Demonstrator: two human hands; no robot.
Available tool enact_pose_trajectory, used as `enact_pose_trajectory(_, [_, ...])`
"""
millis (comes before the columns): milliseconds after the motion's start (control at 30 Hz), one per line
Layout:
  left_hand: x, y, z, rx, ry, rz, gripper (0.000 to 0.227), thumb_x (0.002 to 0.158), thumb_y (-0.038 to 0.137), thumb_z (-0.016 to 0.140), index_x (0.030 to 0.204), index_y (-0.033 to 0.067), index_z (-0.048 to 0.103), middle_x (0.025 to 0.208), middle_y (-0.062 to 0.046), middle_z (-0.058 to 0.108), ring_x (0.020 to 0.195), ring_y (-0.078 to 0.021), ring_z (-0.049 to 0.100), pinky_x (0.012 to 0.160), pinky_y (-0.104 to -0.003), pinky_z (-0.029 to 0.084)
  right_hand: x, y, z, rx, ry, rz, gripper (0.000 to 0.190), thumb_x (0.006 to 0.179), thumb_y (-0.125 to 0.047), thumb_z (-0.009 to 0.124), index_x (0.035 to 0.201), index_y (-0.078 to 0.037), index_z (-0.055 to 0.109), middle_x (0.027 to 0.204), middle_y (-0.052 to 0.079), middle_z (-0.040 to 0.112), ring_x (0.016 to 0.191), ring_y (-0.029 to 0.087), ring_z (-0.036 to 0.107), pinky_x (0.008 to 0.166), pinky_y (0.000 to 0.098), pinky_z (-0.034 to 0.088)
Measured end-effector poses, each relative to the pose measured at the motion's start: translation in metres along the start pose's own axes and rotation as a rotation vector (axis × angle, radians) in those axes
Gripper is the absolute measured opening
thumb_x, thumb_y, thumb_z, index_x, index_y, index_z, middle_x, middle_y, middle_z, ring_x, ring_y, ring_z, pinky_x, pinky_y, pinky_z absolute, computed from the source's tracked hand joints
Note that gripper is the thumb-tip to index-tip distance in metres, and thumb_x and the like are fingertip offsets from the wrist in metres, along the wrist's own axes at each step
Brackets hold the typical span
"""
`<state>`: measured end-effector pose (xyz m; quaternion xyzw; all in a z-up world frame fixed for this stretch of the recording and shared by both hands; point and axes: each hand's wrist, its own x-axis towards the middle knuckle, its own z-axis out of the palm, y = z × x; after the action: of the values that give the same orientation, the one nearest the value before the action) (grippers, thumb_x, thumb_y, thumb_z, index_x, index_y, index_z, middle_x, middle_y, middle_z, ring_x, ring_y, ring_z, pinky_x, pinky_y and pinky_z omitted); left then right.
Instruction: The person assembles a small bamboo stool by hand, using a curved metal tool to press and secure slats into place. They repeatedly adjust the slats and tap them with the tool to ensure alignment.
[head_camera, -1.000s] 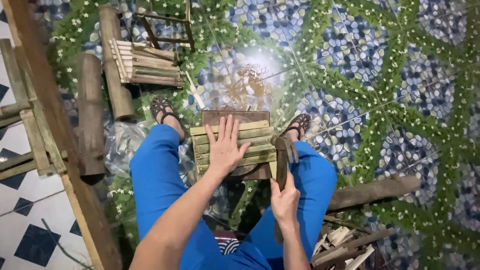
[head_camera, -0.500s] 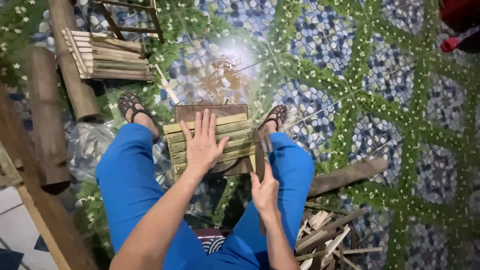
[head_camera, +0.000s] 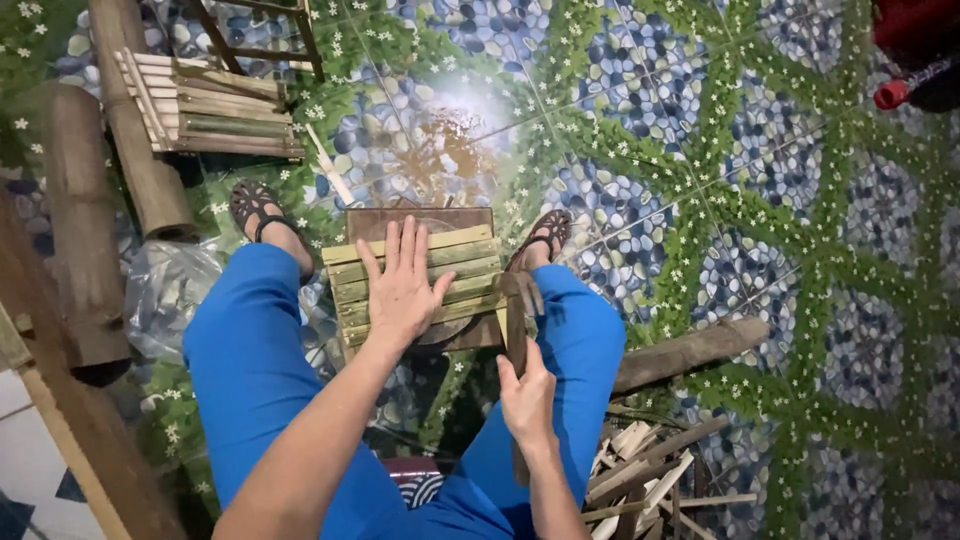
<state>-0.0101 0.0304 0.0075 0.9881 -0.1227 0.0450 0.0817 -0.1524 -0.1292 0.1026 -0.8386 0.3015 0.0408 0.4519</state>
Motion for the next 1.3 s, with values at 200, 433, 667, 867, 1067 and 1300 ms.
enact_pose_trajectory(200, [0.000,0.000,-0.006,-0.034,-0.007,0.001,0.084,0.100,0.068,0.044,0.161,0.0098,0.035,0.171,-0.012,0.026,0.159,-0.0311,0.017,0.126,-0.071,0.001,-0.002,0.009,-0.001,-0.076,0.042,0.037,0.042,0.096,-0.015,0.069,0.137,-0.010,0.060,0.113,0.028,0.073,0.107,0.043,0.072,0.076,0.0560,0.063])
enact_pose_trajectory(433, [-0.002,-0.002,-0.007,-0.023,-0.045,-0.004,0.083,0.102,0.068,0.038,0.162,0.0114,0.033,0.172,-0.010,0.022,0.160,-0.0296,0.014,0.126,-0.071,0.001,-0.008,0.009,-0.008,0.011,0.048,0.032,0.039,0.098,-0.014,0.067,0.137,-0.012,0.063,0.108,0.026,0.074,0.098,0.040,0.075,0.066,0.0553,0.062])
enact_pose_trajectory(667, [0.001,-0.006,0.003,-0.108,0.104,0.071,0.084,0.105,0.063,0.036,0.166,0.0068,0.025,0.172,-0.014,0.021,0.159,-0.0368,0.017,0.121,-0.077,0.007,-0.008,0.024,-0.008,-0.113,-0.066,0.075,0.056,0.098,-0.027,0.060,0.150,-0.009,0.049,0.096,0.014,0.074,0.074,0.025,0.066,0.063,0.0417,0.051])
enact_pose_trajectory(867, [0.004,-0.007,0.011,-0.098,0.140,0.074,0.085,0.104,0.064,0.039,0.165,0.0063,0.030,0.172,-0.014,0.025,0.159,-0.0362,0.019,0.120,-0.077,0.007,-0.012,0.024,-0.011,-0.081,-0.061,0.012,0.046,0.101,-0.027,0.058,0.144,-0.013,0.053,0.075,0.009,0.064,0.056,0.021,0.056,0.051,0.0430,0.043])
enact_pose_trajectory(1067, [0.001,-0.008,0.009,-0.105,0.147,0.075,0.082,0.108,0.063,0.035,0.165,0.0069,0.021,0.171,-0.014,0.018,0.159,-0.0369,0.014,0.125,-0.076,0.006,-0.001,0.035,-0.005,-0.117,-0.067,-0.025,0.046,0.097,-0.024,0.062,0.141,-0.010,0.055,0.088,0.010,0.072,0.071,0.026,0.067,0.061,0.0426,0.050])
enact_pose_trajectory(1300, [-0.003,-0.015,0.031,-0.069,0.197,0.105,0.082,0.106,0.065,0.032,0.164,0.0065,0.029,0.172,-0.015,0.021,0.159,-0.0336,0.017,0.125,-0.068,0.013,0.000,0.044,0.004,-0.187,-0.021,-0.147,0.041,0.089,-0.028,0.068,0.127,-0.015,0.067,0.096,0.011,0.079,0.087,0.032,0.073,0.076,0.0423,0.053])
